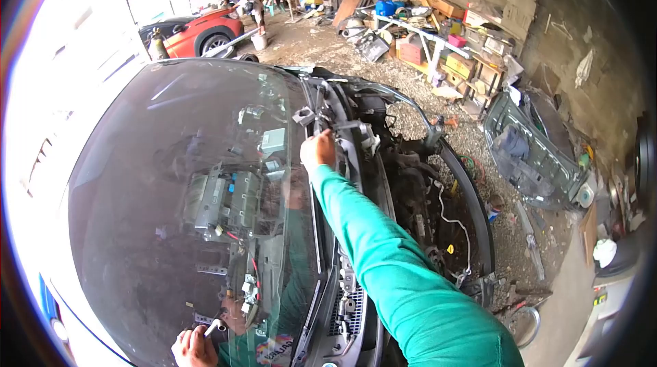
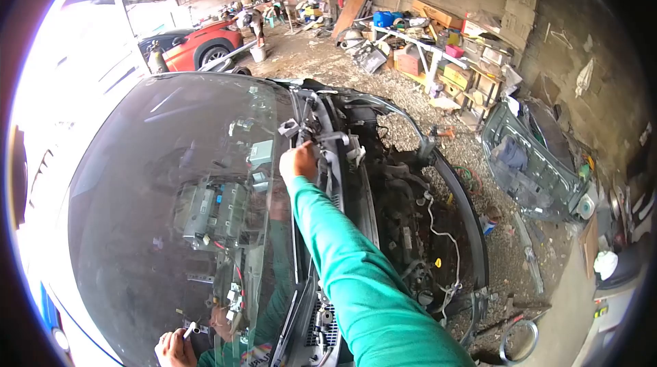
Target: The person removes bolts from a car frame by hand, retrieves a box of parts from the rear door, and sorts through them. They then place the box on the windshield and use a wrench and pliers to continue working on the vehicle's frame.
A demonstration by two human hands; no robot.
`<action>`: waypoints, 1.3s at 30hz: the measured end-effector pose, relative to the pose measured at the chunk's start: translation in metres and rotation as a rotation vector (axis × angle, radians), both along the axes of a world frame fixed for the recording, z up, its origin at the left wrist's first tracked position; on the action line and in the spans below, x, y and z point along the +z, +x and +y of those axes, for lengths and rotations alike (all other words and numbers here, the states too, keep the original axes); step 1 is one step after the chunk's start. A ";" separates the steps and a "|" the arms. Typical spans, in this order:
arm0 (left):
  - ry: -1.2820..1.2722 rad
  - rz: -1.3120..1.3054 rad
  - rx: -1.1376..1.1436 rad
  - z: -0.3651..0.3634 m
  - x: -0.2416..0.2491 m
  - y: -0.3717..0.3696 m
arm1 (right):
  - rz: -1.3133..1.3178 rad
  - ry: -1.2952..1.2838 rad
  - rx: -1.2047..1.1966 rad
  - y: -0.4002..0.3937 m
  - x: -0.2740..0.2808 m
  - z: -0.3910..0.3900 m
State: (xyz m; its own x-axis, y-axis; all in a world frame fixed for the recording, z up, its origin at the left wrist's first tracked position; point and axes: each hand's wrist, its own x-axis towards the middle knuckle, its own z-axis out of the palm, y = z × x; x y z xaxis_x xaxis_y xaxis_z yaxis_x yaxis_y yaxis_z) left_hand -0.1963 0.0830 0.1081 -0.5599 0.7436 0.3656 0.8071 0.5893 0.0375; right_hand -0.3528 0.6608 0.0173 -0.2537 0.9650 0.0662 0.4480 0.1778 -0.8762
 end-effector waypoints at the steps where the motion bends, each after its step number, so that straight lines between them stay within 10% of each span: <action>1: -0.002 0.016 0.001 0.000 -0.001 0.000 | 0.107 0.114 -0.052 -0.007 -0.005 -0.004; 9: 0.010 0.062 -0.014 0.004 -0.004 0.003 | 0.362 0.430 0.242 -0.020 0.020 -0.057; 39: -0.034 0.056 0.030 0.003 -0.004 0.006 | -0.117 0.318 0.373 0.032 -0.009 -0.103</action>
State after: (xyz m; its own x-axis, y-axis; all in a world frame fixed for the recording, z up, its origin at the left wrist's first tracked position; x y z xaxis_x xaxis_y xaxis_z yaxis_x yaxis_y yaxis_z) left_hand -0.1906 0.0863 0.1042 -0.5614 0.7394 0.3716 0.7893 0.6134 -0.0280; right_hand -0.3205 0.5580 0.0081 -0.6010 0.7436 0.2930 0.3944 0.5948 -0.7004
